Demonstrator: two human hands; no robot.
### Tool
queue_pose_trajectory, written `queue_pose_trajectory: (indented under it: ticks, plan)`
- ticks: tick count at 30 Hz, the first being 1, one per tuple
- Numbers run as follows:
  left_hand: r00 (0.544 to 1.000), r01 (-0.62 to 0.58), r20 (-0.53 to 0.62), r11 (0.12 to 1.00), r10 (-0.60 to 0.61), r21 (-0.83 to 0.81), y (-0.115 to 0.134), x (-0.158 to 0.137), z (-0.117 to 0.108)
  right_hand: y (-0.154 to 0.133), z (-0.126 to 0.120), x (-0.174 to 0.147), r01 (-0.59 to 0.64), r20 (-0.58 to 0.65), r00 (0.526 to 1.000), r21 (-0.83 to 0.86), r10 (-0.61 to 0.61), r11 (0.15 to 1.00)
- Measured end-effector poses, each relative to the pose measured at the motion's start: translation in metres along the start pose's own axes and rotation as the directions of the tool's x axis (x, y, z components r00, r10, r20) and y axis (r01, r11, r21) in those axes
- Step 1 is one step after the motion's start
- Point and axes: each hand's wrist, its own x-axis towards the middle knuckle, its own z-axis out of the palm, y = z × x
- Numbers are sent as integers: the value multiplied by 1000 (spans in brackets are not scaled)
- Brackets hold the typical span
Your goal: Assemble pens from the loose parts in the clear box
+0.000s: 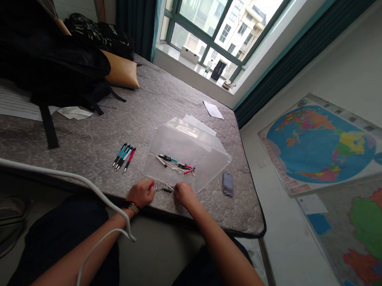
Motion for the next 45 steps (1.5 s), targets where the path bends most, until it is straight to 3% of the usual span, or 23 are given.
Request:
queue_pose_trajectory:
  ticks: [2,4,5,7,9,10,12,14,17,22,25,29,34,37,40,45]
  plan:
    - [1000,4,-2,1000,-4,9,1,0,-1,-5,-3,1,34,-53,998,139,-27,990]
    - [1000,2,-2,1000,-2,19,2,0,-2,-14,-7,1,37,-108,994,422,10,906]
    - [1000,-1,-1,1000,1,22,2,0,-2,-20,-7,1,28,-115,992,592,50,805]
    - [1000,-6,4,1000,6,23,2,0,-1,-35,-7,0,6,-83,988,862,130,506]
    - [1000,-5,6,1000,5,25,1,0,-1,-50,-3,0,5,-46,984,974,174,226]
    - [1000,-5,6,1000,4,27,1,0,0,-56,-1,1,9,-34,982,991,188,132]
    - [1000,-7,7,999,7,33,0,0,0,-65,4,2,5,-9,980,1000,200,22]
    - [1000,-11,11,999,10,43,0,0,0,-70,8,4,3,0,980,1000,201,-14]
    - [1000,-13,15,999,13,37,1,1,-1,-73,16,8,25,-35,978,999,205,47]
    - [1000,-24,8,999,25,-32,0,0,-1,-77,36,12,137,-203,971,906,127,401]
    - [1000,-17,6,999,17,-41,-1,-1,-1,-80,39,11,175,-267,958,831,102,528]
    - [1000,-15,10,999,15,-31,-2,-1,-1,-64,19,8,199,-216,975,732,-56,652]
    - [1000,8,9,1000,-8,26,-2,0,0,-11,-21,23,50,-328,939,426,103,903]
    - [1000,10,8,1000,-10,27,-1,0,0,14,-37,43,-78,-290,947,216,140,973]
    - [1000,12,17,999,-13,30,1,0,-1,22,-43,64,-162,-192,968,24,164,986]
    - [999,1,37,999,-2,49,3,0,-2,19,-44,89,-181,-177,972,-161,152,970]
